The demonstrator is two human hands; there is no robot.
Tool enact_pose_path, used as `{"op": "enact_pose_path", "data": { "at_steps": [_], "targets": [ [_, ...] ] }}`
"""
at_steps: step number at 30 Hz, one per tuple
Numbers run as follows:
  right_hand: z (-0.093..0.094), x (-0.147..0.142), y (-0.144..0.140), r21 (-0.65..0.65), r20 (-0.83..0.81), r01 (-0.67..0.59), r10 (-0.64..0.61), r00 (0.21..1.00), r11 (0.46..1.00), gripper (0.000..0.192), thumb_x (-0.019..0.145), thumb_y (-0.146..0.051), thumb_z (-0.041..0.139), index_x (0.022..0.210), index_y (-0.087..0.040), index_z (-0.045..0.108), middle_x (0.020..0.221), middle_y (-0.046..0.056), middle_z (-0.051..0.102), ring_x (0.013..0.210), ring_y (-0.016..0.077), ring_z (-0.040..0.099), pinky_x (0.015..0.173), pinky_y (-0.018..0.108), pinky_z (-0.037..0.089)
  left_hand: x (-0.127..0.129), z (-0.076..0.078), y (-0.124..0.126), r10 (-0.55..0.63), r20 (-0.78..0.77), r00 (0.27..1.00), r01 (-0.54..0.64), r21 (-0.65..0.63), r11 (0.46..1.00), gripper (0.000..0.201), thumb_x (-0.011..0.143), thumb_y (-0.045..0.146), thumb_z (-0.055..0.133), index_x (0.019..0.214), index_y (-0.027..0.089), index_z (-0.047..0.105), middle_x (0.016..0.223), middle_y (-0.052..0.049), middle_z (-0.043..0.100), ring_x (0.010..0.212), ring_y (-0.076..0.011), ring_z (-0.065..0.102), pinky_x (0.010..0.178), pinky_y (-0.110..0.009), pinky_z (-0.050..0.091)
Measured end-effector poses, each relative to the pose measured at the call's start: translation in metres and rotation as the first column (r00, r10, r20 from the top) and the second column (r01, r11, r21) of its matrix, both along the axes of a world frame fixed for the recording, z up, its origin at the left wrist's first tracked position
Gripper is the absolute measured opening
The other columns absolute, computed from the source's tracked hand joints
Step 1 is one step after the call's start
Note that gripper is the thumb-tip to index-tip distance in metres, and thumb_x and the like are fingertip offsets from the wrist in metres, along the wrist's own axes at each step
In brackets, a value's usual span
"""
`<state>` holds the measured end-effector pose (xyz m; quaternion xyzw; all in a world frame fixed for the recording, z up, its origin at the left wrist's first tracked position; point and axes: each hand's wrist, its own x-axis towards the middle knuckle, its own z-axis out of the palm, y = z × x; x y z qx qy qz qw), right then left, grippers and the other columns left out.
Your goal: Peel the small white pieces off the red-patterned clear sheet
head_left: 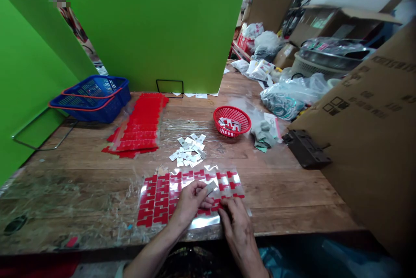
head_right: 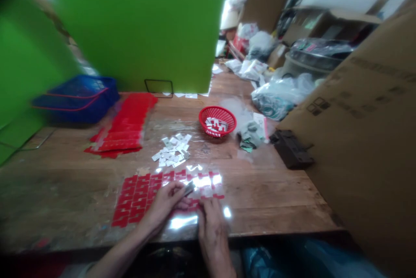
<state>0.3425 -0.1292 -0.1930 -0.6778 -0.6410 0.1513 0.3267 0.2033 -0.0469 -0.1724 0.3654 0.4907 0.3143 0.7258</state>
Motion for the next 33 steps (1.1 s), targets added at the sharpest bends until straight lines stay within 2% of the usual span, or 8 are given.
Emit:
{"op": "enact_pose_path", "data": {
  "at_steps": [7,10,13,16,23,25,29,33],
  "targets": [
    [0.010,0.000,0.003,-0.065,-0.008,-0.024,0.024,1.000,0.998,0.013,0.084,-0.018,0.044,0.073,-0.020,0.051,0.075,0.004,0.051,0.068,0.0176,0.049,0.062,0.028,0.042,0.002,0.002,-0.005,0.010,-0.017,1.000,-0.010,0.006,1.000,0.031,0.069,0.031,0.067,0.091,0.011,0.056,0.060,-0.002,0.065,0.055,-0.0166,0.066,0.056,-0.026,0.054],
    [0.004,0.000,0.000,-0.009,-0.037,-0.004,0.003,0.999,1.000,0.010,0.084,-0.018,0.046,0.089,-0.020,0.055,0.086,0.007,0.054,0.077,0.0199,0.052,0.067,0.030,0.044,0.002,-0.002,-0.005,0.024,0.018,1.000,-0.024,0.002,1.000,0.031,0.068,0.029,0.068,0.091,0.012,0.057,0.070,-0.003,0.066,0.059,-0.0170,0.067,0.057,-0.027,0.055],
    [-0.004,0.000,-0.004,0.084,-0.045,0.012,-0.008,0.999,0.996,0.024,0.084,-0.019,0.047,0.107,-0.019,0.054,0.100,0.011,0.053,0.092,0.0228,0.052,0.076,0.033,0.045,0.001,-0.004,-0.004,0.032,0.046,0.998,-0.032,0.004,0.999,0.032,0.067,0.029,0.068,0.092,0.012,0.057,0.077,-0.005,0.066,0.062,-0.0185,0.068,0.059,-0.029,0.055],
    [-0.004,-0.001,-0.005,0.069,-0.064,-0.014,0.019,0.998,0.998,0.017,0.085,-0.018,0.046,0.098,-0.019,0.057,0.097,0.010,0.053,0.090,0.0214,0.052,0.076,0.032,0.045,0.002,-0.002,-0.005,0.039,0.048,0.998,-0.039,0.006,0.999,0.029,0.068,0.027,0.067,0.091,0.012,0.058,0.076,-0.005,0.066,0.064,-0.0193,0.068,0.062,-0.030,0.055],
    [0.008,-0.006,-0.003,-0.009,-0.126,-0.018,0.016,0.992,1.000,0.011,0.083,-0.017,0.044,0.075,-0.020,0.051,0.075,0.003,0.052,0.069,0.0173,0.050,0.060,0.027,0.041,0.004,0.000,-0.005,0.065,0.044,0.997,-0.066,0.009,0.998,0.030,0.064,0.028,0.072,0.087,0.012,0.060,0.077,-0.005,0.067,0.065,-0.0211,0.069,0.065,-0.034,0.055],
    [0.005,-0.005,-0.003,-0.013,-0.158,-0.007,0.005,0.987,1.000,0.008,0.083,-0.017,0.044,0.082,-0.020,0.052,0.076,0.003,0.053,0.068,0.0169,0.050,0.060,0.026,0.041,0.004,-0.001,-0.006,0.070,0.056,0.996,-0.071,0.012,0.997,0.032,0.063,0.029,0.072,0.087,0.012,0.060,0.079,-0.007,0.068,0.065,-0.0217,0.069,0.066,-0.035,0.055],
    [-0.003,-0.001,-0.002,0.018,-0.164,0.067,-0.063,0.984,0.998,0.032,0.080,-0.019,0.050,0.112,-0.019,0.049,0.085,0.005,0.053,0.069,0.0173,0.051,0.065,0.028,0.044,0.004,0.000,-0.006,0.081,0.051,0.995,-0.080,-0.013,0.997,0.034,0.061,0.031,0.074,0.087,0.011,0.061,0.076,-0.007,0.069,0.066,-0.0229,0.069,0.066,-0.035,0.055],
    [-0.005,0.001,-0.002,-0.030,-0.202,0.042,-0.048,0.978,0.999,0.011,0.082,-0.020,0.050,0.089,-0.019,0.057,0.086,0.006,0.051,0.070,0.0163,0.051,0.064,0.027,0.043,0.005,0.001,-0.006,0.084,0.027,0.996,-0.083,-0.032,0.996,0.031,0.063,0.029,0.073,0.086,0.012,0.062,0.071,-0.005,0.069,0.065,-0.0222,0.069,0.065,-0.034,0.055]
  ]
}}
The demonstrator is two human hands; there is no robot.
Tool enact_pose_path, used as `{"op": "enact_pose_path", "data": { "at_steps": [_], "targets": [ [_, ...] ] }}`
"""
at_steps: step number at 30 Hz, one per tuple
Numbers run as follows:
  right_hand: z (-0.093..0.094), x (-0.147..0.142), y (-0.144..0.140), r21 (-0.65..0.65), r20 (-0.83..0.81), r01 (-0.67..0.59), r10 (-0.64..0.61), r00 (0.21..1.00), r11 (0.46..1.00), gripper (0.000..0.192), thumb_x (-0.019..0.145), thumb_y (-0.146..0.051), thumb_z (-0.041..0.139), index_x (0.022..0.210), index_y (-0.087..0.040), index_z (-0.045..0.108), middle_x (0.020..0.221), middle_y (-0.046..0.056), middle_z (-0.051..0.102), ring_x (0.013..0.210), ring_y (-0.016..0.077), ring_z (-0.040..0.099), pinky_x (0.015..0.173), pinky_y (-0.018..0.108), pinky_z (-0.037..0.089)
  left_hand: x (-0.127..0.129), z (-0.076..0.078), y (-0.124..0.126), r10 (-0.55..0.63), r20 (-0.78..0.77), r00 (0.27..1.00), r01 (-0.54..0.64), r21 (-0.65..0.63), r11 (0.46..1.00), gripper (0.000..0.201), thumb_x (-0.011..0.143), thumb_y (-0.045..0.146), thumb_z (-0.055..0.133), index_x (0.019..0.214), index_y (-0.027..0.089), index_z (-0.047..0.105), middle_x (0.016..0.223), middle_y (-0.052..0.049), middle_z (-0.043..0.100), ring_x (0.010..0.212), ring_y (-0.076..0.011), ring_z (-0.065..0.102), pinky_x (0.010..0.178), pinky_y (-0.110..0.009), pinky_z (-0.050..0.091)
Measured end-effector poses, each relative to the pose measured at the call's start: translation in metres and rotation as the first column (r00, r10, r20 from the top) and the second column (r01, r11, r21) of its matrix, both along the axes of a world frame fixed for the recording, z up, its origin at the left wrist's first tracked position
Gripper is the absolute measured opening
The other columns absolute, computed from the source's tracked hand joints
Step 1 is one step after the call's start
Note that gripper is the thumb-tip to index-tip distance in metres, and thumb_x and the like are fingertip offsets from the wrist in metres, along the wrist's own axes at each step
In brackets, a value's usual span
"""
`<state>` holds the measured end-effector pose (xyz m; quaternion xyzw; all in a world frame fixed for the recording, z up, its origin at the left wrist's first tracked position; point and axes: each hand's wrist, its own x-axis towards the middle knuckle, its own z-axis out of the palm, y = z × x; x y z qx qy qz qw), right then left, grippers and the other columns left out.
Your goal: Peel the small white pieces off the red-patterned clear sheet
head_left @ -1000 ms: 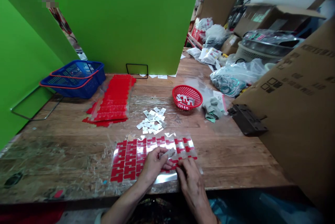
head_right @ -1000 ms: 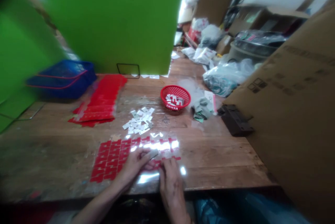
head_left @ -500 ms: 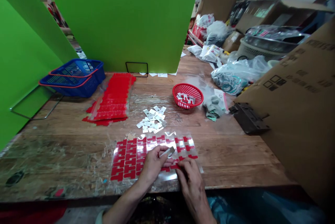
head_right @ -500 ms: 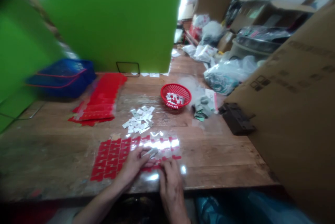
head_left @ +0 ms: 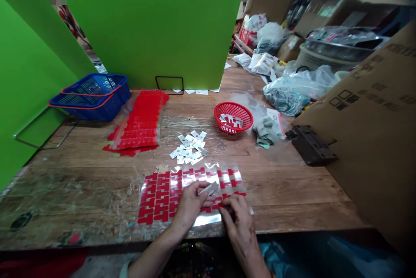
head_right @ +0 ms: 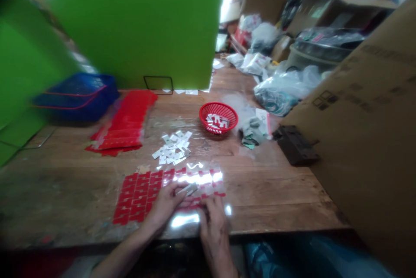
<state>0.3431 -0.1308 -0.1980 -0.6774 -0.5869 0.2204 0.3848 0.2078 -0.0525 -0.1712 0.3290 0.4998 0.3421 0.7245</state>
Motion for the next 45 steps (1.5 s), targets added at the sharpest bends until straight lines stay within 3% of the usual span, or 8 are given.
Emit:
{"op": "enact_pose_path", "data": {
  "at_steps": [7,10,16,20,25,35,45],
  "targets": [
    [0.022,-0.002,-0.006,-0.044,-0.242,-0.106,0.092,0.966,0.993,0.013,0.085,-0.023,0.048,0.075,-0.020,0.055,0.082,0.004,0.053,0.077,0.0169,0.052,0.070,0.026,0.043,-0.001,-0.002,0.001,-0.017,0.004,1.000,0.017,0.029,0.999,0.028,0.065,0.028,0.071,0.087,0.012,0.061,0.082,-0.008,0.070,0.069,-0.0232,0.069,0.064,-0.033,0.056],
    [0.027,0.006,-0.010,-0.106,-0.350,-0.164,0.118,0.929,0.981,0.014,0.084,-0.026,0.050,0.072,-0.020,0.054,0.084,0.004,0.056,0.081,0.0178,0.053,0.072,0.026,0.042,-0.001,-0.002,0.001,-0.027,-0.004,1.000,0.027,0.018,0.999,0.027,0.067,0.027,0.070,0.088,0.012,0.061,0.076,-0.006,0.070,0.070,-0.0222,0.069,0.065,-0.031,0.055],
    [0.024,0.015,-0.007,-0.130,-0.526,-0.015,-0.056,0.849,0.991,0.016,0.078,-0.032,0.060,0.072,-0.020,0.052,0.078,0.002,0.058,0.074,0.0169,0.054,0.067,0.025,0.043,-0.011,0.007,0.003,-0.082,0.083,0.993,0.091,-0.113,0.989,0.026,0.068,0.016,0.069,0.091,0.011,0.058,0.076,-0.010,0.070,0.070,-0.0189,0.069,0.070,-0.028,0.054],
    [0.041,0.005,0.005,-0.065,-0.467,0.060,-0.083,0.880,0.996,0.017,0.077,-0.032,0.060,0.070,-0.020,0.052,0.078,0.002,0.058,0.076,0.0174,0.054,0.067,0.025,0.042,-0.027,0.020,0.003,-0.146,0.153,0.977,0.167,-0.131,0.977,0.032,0.069,0.008,0.064,0.100,0.009,0.055,0.073,-0.010,0.070,0.066,-0.0147,0.067,0.072,-0.026,0.052],
    [0.058,-0.010,0.014,-0.059,-0.334,0.033,-0.051,0.941,0.998,0.014,0.081,-0.029,0.056,0.070,-0.020,0.052,0.069,-0.001,0.055,0.067,0.0152,0.051,0.063,0.024,0.040,-0.041,0.029,0.000,-0.186,0.146,0.972,0.202,-0.103,0.974,0.032,0.072,0.008,0.060,0.103,0.008,0.055,0.070,-0.009,0.070,0.060,-0.0117,0.065,0.066,-0.023,0.051],
    [0.050,-0.022,0.016,-0.043,-0.251,-0.013,0.001,0.968,0.999,0.010,0.082,-0.023,0.052,0.072,-0.021,0.052,0.073,0.001,0.055,0.069,0.0159,0.051,0.062,0.025,0.039,-0.045,0.033,-0.007,-0.217,0.119,0.969,0.230,-0.105,0.967,0.036,0.069,0.011,0.064,0.104,0.007,0.056,0.069,-0.009,0.071,0.061,-0.0138,0.066,0.067,-0.025,0.052],
    [0.053,-0.028,0.014,-0.053,-0.269,-0.063,0.047,0.962,0.997,0.011,0.084,-0.020,0.049,0.073,-0.020,0.049,0.071,-0.002,0.053,0.067,0.0137,0.049,0.063,0.023,0.038,-0.038,0.045,-0.011,-0.207,0.105,0.973,0.219,-0.128,0.967,0.034,0.068,0.008,0.063,0.100,0.006,0.055,0.067,-0.008,0.069,0.060,-0.0131,0.066,0.066,-0.024,0.051]
  ]
}}
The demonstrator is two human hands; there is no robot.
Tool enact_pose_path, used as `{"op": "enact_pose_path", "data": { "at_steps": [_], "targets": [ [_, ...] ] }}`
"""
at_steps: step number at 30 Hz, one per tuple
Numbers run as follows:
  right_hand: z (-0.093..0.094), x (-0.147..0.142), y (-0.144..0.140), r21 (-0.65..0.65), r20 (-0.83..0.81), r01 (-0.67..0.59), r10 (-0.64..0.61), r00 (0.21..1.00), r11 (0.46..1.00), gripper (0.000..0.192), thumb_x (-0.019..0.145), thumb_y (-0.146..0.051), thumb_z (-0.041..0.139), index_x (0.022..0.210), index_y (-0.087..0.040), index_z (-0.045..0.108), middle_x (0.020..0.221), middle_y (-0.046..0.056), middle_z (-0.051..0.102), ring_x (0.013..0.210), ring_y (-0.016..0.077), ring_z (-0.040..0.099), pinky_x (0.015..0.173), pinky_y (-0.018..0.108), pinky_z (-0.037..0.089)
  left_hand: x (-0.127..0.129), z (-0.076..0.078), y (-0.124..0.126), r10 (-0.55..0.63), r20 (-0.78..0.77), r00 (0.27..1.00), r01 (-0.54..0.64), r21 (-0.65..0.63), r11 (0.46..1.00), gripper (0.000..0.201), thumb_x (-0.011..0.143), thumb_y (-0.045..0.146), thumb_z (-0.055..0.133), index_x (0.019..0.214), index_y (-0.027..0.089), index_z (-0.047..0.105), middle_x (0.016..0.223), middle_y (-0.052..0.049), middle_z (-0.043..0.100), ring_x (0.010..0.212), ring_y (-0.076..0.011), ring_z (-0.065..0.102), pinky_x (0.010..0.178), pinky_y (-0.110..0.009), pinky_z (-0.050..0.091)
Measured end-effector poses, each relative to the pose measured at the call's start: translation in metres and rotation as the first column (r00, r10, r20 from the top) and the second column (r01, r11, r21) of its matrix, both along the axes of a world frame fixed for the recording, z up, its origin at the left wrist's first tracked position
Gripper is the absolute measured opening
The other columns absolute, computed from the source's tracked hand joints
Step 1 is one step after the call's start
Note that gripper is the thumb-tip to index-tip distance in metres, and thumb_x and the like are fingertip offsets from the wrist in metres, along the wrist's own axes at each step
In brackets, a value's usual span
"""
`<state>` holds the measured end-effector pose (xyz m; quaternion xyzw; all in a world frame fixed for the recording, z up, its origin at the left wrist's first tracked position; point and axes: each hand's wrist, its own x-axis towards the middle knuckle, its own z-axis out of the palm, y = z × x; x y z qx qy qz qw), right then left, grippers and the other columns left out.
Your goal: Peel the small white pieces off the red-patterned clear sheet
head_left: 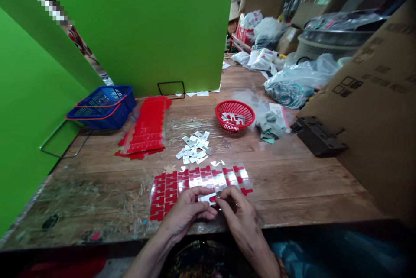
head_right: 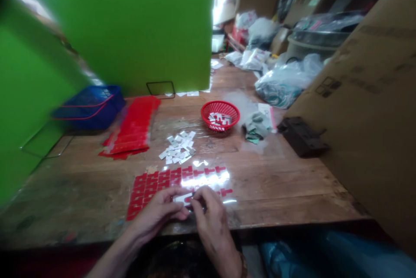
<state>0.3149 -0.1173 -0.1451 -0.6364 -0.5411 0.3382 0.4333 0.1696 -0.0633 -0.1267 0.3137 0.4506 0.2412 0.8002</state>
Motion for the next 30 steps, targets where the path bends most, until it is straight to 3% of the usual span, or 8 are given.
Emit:
{"op": "enact_pose_path", "data": {
  "at_steps": [20,30],
  "targets": [
    [0.001,0.002,0.000,0.013,0.050,0.012,-0.013,0.999,1.000,0.011,0.083,-0.017,0.049,0.073,-0.020,0.049,0.072,-0.002,0.052,0.069,0.0135,0.050,0.064,0.023,0.038,0.005,-0.008,0.000,-0.008,-0.018,1.000,0.008,0.020,1.000,0.035,0.069,0.008,0.063,0.102,0.005,0.052,0.069,-0.012,0.070,0.061,-0.0145,0.067,0.064,-0.023,0.053],
    [-0.004,0.000,0.001,0.020,0.044,0.022,-0.023,0.999,1.000,0.012,0.084,-0.017,0.048,0.072,-0.020,0.048,0.071,-0.001,0.052,0.068,0.0134,0.050,0.063,0.023,0.037,0.007,-0.012,0.002,0.005,-0.011,1.000,-0.005,0.011,1.000,0.039,0.066,0.015,0.071,0.101,0.006,0.056,0.074,-0.012,0.070,0.062,-0.0146,0.067,0.065,-0.024,0.054]
  ]
}}
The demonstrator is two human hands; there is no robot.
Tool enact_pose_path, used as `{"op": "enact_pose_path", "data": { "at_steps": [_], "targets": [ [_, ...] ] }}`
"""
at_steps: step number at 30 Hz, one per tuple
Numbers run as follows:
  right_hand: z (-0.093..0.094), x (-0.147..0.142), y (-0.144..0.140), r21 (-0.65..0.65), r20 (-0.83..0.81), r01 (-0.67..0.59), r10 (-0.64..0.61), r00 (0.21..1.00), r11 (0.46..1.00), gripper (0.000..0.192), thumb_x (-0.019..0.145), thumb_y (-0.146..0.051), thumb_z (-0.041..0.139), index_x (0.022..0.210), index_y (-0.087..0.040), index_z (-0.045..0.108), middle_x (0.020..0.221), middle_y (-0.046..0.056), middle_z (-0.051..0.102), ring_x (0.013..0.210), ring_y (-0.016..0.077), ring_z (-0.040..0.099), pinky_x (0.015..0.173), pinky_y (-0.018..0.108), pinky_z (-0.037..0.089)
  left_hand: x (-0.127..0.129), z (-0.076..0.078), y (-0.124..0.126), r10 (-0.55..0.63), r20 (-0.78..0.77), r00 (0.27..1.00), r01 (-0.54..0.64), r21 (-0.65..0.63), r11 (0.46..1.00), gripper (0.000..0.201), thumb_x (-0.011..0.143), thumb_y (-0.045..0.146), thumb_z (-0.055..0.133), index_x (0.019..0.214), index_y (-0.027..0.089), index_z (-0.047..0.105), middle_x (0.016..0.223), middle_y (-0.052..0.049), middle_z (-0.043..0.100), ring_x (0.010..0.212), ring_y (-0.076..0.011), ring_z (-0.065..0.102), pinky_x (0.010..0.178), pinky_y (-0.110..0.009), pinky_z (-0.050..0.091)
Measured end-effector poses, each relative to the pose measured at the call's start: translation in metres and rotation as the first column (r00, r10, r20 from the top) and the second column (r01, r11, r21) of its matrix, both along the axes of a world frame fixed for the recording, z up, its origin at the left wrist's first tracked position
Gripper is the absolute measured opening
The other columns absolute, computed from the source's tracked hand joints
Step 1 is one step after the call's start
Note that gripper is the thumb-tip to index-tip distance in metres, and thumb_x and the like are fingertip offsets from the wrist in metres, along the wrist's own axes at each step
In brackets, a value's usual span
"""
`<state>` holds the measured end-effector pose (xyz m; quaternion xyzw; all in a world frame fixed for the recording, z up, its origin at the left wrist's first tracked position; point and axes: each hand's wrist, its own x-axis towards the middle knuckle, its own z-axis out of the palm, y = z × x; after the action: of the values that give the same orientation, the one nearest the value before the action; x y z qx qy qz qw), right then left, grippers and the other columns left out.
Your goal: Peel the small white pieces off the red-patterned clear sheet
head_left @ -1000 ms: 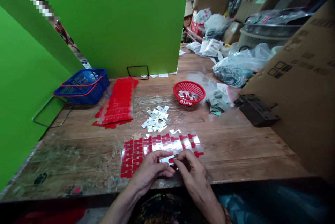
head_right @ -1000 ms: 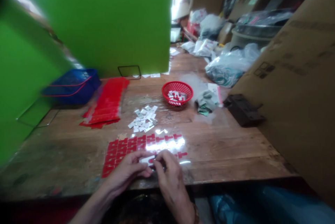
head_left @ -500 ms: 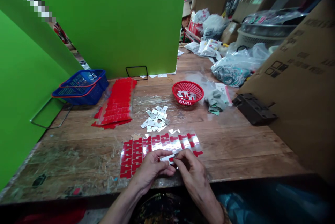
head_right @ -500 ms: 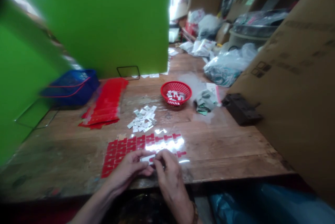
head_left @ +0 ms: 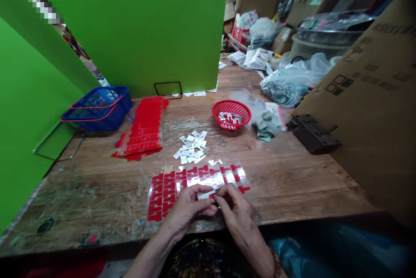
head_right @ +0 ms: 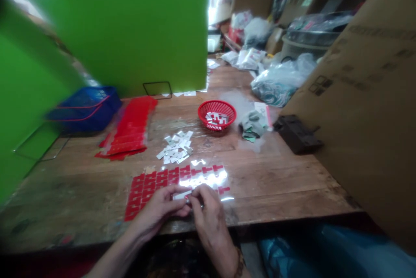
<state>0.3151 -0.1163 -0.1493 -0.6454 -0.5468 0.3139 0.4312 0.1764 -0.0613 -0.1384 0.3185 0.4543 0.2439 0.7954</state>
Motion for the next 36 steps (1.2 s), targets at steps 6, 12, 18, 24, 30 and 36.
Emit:
{"op": "enact_pose_path", "data": {
  "at_steps": [6,12,18,24,30,36],
  "targets": [
    [0.001,0.000,0.000,-0.001,0.016,0.006,-0.006,1.000,1.000,0.010,0.082,-0.017,0.049,0.072,-0.019,0.050,0.072,-0.001,0.053,0.068,0.0136,0.050,0.063,0.023,0.038,0.005,-0.001,-0.001,0.045,-0.065,0.997,-0.040,0.074,0.996,0.034,0.066,0.021,0.071,0.094,0.006,0.059,0.069,-0.010,0.070,0.056,-0.0133,0.065,0.059,-0.023,0.053],
    [0.000,-0.008,0.000,-0.044,-0.126,0.044,-0.049,0.991,0.998,0.006,0.082,-0.020,0.050,0.077,-0.019,0.053,0.075,0.000,0.057,0.072,0.0148,0.053,0.066,0.024,0.041,0.006,0.001,0.000,0.128,-0.158,0.979,-0.097,0.192,0.977,0.030,0.065,0.023,0.071,0.090,0.008,0.061,0.057,-0.005,0.069,0.053,-0.0149,0.065,0.058,-0.024,0.053],
    [0.000,-0.011,0.003,0.005,-0.149,0.098,-0.096,0.984,0.995,0.008,0.079,-0.017,0.051,0.073,-0.019,0.054,0.084,0.002,0.055,0.081,0.0165,0.052,0.073,0.026,0.041,0.003,0.000,0.002,0.151,-0.181,0.972,-0.107,0.232,0.967,0.032,0.064,0.027,0.071,0.088,0.009,0.061,0.056,-0.006,0.069,0.052,-0.0166,0.066,0.057,-0.026,0.052],
    [0.005,-0.007,0.005,-0.033,-0.110,0.055,-0.059,0.992,0.998,0.010,0.083,-0.018,0.046,0.076,-0.019,0.052,0.073,-0.001,0.054,0.070,0.0143,0.050,0.065,0.023,0.039,0.002,0.002,0.001,0.122,-0.162,0.979,-0.083,0.226,0.971,0.031,0.067,0.025,0.068,0.090,0.007,0.060,0.058,-0.007,0.070,0.053,-0.0163,0.065,0.058,-0.026,0.053],
    [0.001,-0.006,0.008,-0.028,-0.009,0.049,-0.049,0.999,0.998,0.012,0.085,-0.017,0.043,0.074,-0.019,0.050,0.071,-0.001,0.052,0.066,0.0139,0.048,0.061,0.023,0.037,0.001,0.000,0.000,0.112,-0.159,0.981,-0.079,0.199,0.977,0.034,0.067,0.025,0.070,0.093,0.006,0.059,0.058,-0.008,0.069,0.053,-0.0164,0.065,0.057,-0.026,0.053],
    [0.000,-0.008,0.008,-0.019,0.110,0.083,-0.080,0.991,0.996,0.011,0.083,-0.015,0.044,0.076,-0.020,0.051,0.073,0.001,0.054,0.070,0.0156,0.049,0.063,0.025,0.037,0.001,-0.004,-0.001,0.117,-0.161,0.980,-0.086,0.189,0.978,0.036,0.066,0.027,0.071,0.093,0.007,0.059,0.059,-0.007,0.070,0.054,-0.0168,0.066,0.058,-0.027,0.053]
  ]
}}
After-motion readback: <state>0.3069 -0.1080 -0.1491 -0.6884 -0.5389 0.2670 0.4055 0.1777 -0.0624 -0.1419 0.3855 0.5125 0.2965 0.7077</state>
